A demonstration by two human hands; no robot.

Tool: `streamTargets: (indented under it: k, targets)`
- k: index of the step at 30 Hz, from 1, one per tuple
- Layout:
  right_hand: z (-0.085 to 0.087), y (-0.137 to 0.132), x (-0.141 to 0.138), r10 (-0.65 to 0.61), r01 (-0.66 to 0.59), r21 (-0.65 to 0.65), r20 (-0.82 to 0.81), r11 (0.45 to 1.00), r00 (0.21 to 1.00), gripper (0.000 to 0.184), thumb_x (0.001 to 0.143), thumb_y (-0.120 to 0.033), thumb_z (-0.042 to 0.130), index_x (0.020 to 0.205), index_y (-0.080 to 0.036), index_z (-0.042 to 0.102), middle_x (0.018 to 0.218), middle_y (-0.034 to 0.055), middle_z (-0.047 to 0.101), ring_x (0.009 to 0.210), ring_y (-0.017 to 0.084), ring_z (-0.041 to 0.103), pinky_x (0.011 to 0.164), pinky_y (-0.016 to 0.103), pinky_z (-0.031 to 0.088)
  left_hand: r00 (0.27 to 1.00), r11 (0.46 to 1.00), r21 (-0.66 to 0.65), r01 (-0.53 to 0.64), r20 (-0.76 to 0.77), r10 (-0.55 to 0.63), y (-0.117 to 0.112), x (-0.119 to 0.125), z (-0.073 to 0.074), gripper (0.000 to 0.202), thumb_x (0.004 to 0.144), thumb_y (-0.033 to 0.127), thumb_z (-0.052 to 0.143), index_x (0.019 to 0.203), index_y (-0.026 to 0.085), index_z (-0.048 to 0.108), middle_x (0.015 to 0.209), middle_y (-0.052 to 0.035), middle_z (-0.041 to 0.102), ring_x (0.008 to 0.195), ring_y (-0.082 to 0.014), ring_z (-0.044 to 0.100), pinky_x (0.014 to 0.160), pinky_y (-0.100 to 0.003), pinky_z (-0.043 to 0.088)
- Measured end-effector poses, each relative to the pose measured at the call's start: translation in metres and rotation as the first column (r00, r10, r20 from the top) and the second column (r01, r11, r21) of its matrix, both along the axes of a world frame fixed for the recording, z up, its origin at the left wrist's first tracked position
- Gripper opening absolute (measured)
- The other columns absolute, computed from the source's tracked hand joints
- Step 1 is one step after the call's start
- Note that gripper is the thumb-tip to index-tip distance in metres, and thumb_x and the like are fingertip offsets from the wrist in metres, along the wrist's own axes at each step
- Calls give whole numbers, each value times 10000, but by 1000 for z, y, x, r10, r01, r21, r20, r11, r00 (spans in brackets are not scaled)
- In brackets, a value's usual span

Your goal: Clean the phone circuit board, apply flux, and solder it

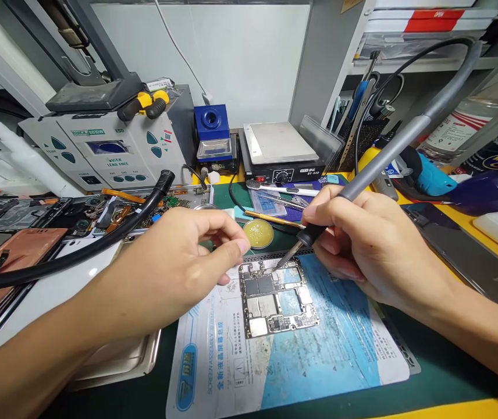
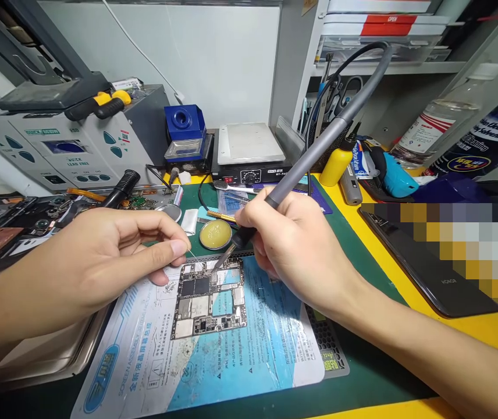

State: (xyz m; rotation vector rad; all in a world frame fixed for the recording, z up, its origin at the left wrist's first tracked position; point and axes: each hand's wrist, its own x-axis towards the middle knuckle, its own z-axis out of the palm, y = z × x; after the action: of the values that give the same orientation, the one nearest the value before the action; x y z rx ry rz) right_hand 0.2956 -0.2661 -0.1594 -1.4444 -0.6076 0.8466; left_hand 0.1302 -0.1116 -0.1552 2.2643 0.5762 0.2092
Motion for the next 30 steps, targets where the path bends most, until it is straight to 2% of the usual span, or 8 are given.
streamTargets:
  k: [9, 17, 22, 30]
  targets:
    - [-1, 0, -3, -12, 12, 16, 35, 1000, 999, 305, 884, -198, 621, 647, -209, 429, 429, -74, 379, 328, 53, 321, 297, 146, 214, 999, 998, -65, -9, -40, 7, 2, -1, 1, 233, 927, 499, 642, 873, 290, 729, 674, 72, 712, 592, -134, 726, 536, -205, 533]
    - [-1, 0, -4, -11, 11, 14, 51, 1000, 999, 313, 896, -192, 622, 648, -207, 430, 430, -74, 376, 330, 55, 335, 301, 143, 230, 998, 999, -21, -29, -55, 28, 0, 0, 2, 213, 901, 479, 629, 843, 296, 721, 614, 54, 671, 573, -170, 713, 451, -246, 435]
    - [-1, 0, -5, -24, 23, 14, 85, 1000, 996, 287, 907, -196, 613, 661, -206, 466, 432, -67, 388, 320, 58, 329, 299, 154, 214, 998, 999, -12, -34, -54, 33, 0, 2, 2, 211, 895, 470, 632, 831, 290, 722, 613, 50, 664, 557, -170, 711, 436, -239, 433]
    - [-1, -1, -4, -14, 12, 16, 89, 1000, 996, 305, 906, -195, 615, 654, -212, 445, 443, -64, 383, 333, 63, 329, 303, 165, 209, 999, 999, -24, -26, -35, 25, -1, 2, 1, 186, 903, 442, 649, 826, 289, 723, 608, 66, 666, 546, -139, 707, 441, -193, 463]
